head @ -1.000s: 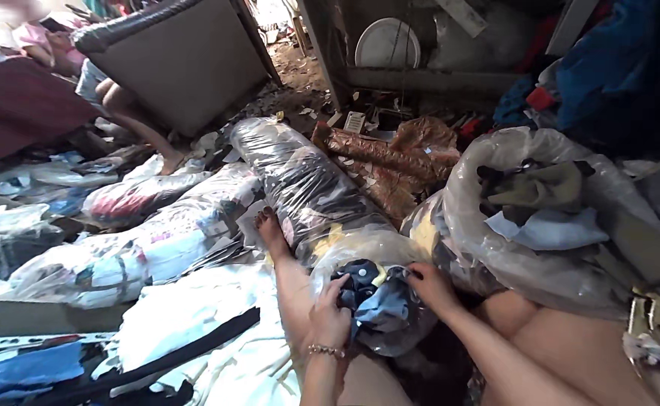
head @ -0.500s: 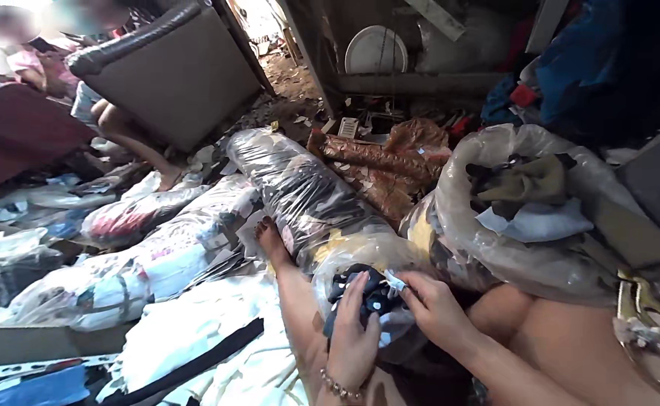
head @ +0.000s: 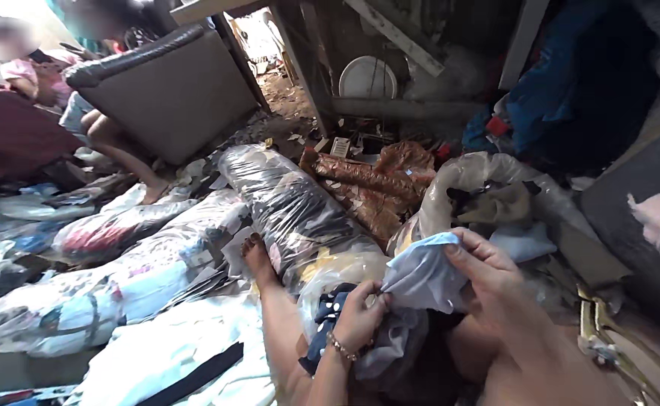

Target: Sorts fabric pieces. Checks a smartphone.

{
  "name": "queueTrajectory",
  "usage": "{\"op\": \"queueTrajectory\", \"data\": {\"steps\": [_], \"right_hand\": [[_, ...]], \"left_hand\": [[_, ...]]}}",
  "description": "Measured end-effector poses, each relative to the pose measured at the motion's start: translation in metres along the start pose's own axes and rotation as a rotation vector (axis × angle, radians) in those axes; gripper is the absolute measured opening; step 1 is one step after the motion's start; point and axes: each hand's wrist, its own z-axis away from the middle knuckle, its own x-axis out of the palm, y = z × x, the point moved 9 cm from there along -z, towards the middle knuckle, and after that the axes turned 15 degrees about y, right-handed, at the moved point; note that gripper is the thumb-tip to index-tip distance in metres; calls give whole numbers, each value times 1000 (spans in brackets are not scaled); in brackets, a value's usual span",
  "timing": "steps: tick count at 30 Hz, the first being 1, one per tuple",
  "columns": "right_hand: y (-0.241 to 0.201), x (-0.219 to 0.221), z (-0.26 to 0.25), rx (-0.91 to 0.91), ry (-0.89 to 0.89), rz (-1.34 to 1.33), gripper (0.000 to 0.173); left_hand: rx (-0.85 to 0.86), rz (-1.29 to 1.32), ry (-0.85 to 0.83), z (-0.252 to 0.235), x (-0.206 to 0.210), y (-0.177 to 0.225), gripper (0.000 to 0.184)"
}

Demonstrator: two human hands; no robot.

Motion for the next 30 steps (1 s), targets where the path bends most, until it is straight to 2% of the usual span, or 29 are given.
{"op": "queueTrajectory", "data": {"steps": [4,9,11,16,19,22,25,28,30], "right_hand": [[-45,0,-9,-37,77,-85,27],[-91,30,-12,-74,-22,-157,30],[-100,42,-16,-71,-12,-59,31],[-97,60,-41,-82,-28,203,22],[-92,59,-51,-36,-29,260,21],[-90,58,-51,1,-21,291,22],[-88,66,-46,-63,-156,344,21],[-80,83,-36,-113,-394,432,17],[-75,92,-30,-83,-493,434,16]], "left_hand": [[143,306,42,-1,-12,57,17],[283,482,102,0,-47,114,14],[279,472,138,-3,-63,117,14],[176,440,188,-11,-84,102,15],[124,344,235,-12,-86,99,10],[147,237,235,-15,-83,95,10],[290,159,237,-21,-71,101,39],[366,279,194,-25,-47,138,70],[414,372,98,-29,-31,166,79]]}}
